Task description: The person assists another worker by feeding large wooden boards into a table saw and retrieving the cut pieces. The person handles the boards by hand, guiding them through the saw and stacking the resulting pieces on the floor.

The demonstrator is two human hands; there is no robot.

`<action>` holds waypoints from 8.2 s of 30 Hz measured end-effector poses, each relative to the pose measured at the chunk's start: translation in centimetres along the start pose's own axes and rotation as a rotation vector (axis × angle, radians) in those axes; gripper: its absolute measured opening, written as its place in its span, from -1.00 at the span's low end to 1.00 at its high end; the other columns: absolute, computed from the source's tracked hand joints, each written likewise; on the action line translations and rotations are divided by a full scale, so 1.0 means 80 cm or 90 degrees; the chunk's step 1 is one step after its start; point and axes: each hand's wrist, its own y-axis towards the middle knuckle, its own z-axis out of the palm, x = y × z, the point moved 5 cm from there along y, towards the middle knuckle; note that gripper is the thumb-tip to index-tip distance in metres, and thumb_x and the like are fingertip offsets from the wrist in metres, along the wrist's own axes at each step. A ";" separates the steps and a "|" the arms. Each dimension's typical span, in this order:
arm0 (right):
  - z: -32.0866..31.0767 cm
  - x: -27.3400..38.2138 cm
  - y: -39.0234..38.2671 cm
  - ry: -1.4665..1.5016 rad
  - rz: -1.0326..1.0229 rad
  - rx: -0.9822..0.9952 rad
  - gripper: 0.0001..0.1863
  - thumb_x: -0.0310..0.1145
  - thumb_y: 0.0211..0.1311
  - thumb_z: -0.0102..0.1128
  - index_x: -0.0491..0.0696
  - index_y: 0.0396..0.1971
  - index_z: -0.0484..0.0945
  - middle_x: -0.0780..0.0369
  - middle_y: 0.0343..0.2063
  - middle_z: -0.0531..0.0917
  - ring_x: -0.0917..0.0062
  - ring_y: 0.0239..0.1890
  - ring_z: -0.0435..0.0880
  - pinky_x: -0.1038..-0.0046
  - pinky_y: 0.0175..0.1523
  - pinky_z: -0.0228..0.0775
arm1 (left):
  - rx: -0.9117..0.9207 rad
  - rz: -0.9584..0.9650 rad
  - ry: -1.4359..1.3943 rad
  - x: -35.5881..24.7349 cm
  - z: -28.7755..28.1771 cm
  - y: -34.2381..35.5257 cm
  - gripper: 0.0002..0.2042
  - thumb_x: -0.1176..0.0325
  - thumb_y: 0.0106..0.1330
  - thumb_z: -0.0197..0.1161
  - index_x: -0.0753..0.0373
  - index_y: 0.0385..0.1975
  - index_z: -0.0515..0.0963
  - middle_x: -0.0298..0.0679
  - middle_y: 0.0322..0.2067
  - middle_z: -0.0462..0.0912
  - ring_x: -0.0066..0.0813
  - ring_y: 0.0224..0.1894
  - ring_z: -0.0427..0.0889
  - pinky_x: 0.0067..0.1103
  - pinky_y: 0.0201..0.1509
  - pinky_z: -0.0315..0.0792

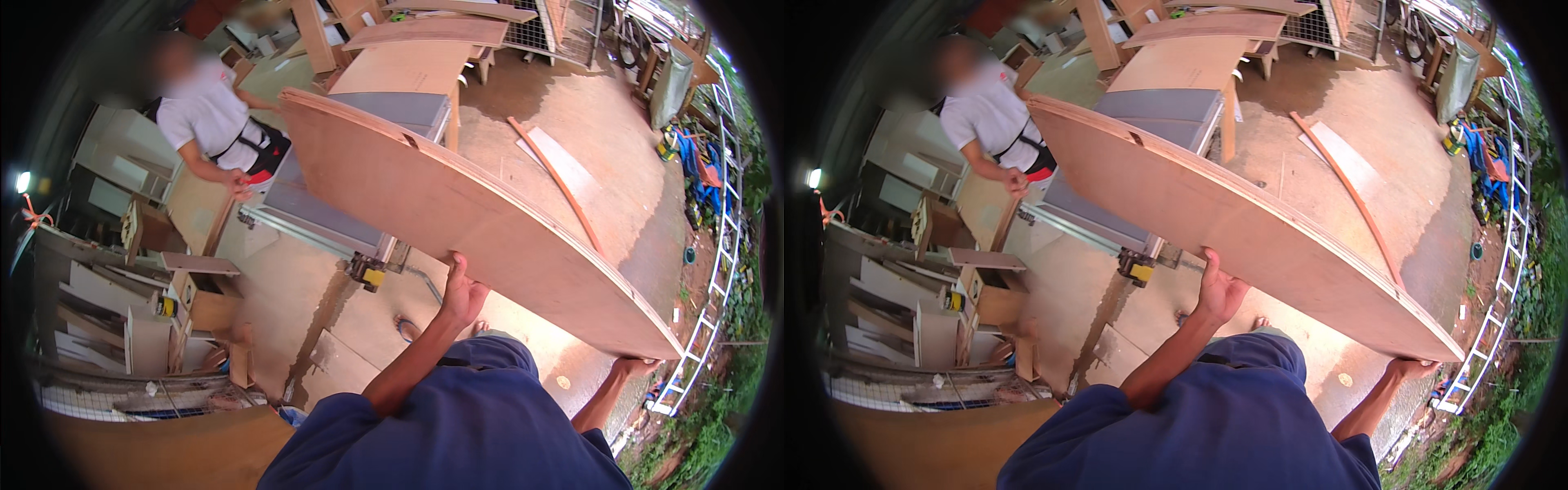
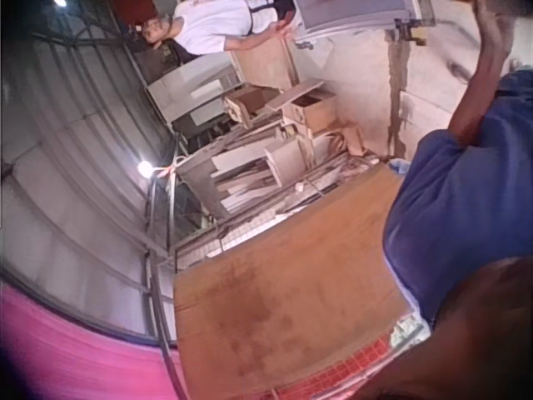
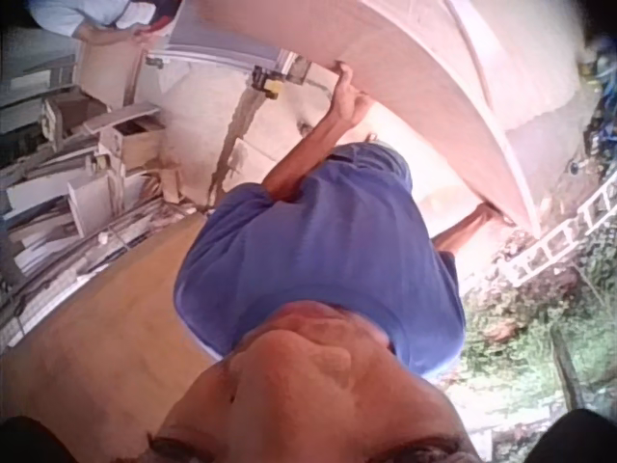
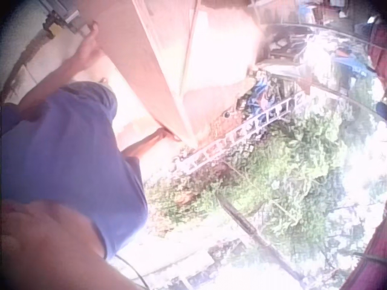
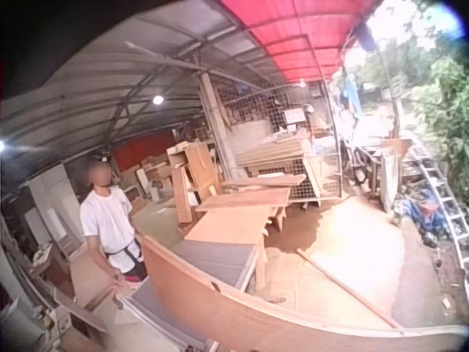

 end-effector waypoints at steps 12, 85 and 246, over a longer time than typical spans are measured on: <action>0.176 0.049 -0.091 0.054 0.097 0.235 -0.24 0.20 0.36 -0.09 -0.06 0.35 0.27 0.09 0.26 0.42 0.21 0.31 0.36 0.06 0.39 0.11 | -0.087 0.241 0.023 -0.159 0.020 -0.029 -0.18 -0.39 0.32 -0.06 0.14 0.38 0.19 -0.24 0.27 0.40 -0.31 0.28 0.39 -0.28 0.28 0.35; 0.454 0.151 -0.747 0.464 -0.073 1.174 -0.40 -0.65 -0.04 0.33 -0.11 -0.02 0.19 -0.03 0.01 0.37 0.11 0.09 0.47 0.25 0.04 0.48 | 0.050 1.042 1.134 -0.416 0.224 -0.242 -0.42 -0.12 0.28 0.28 0.36 -0.01 0.60 0.06 0.06 0.58 0.09 0.17 0.52 -0.17 0.24 0.39; 0.420 -0.032 -0.738 -0.078 -0.058 0.815 -0.92 -0.46 0.44 -0.03 -0.13 -0.17 0.37 0.14 -0.29 0.64 0.61 -0.27 0.58 0.56 -0.16 0.41 | -0.677 -0.113 0.774 -0.054 -0.599 -0.470 -0.67 0.12 0.22 0.33 0.31 -0.28 0.63 -0.16 -0.43 0.72 -0.41 -0.45 0.69 -0.45 -0.28 0.56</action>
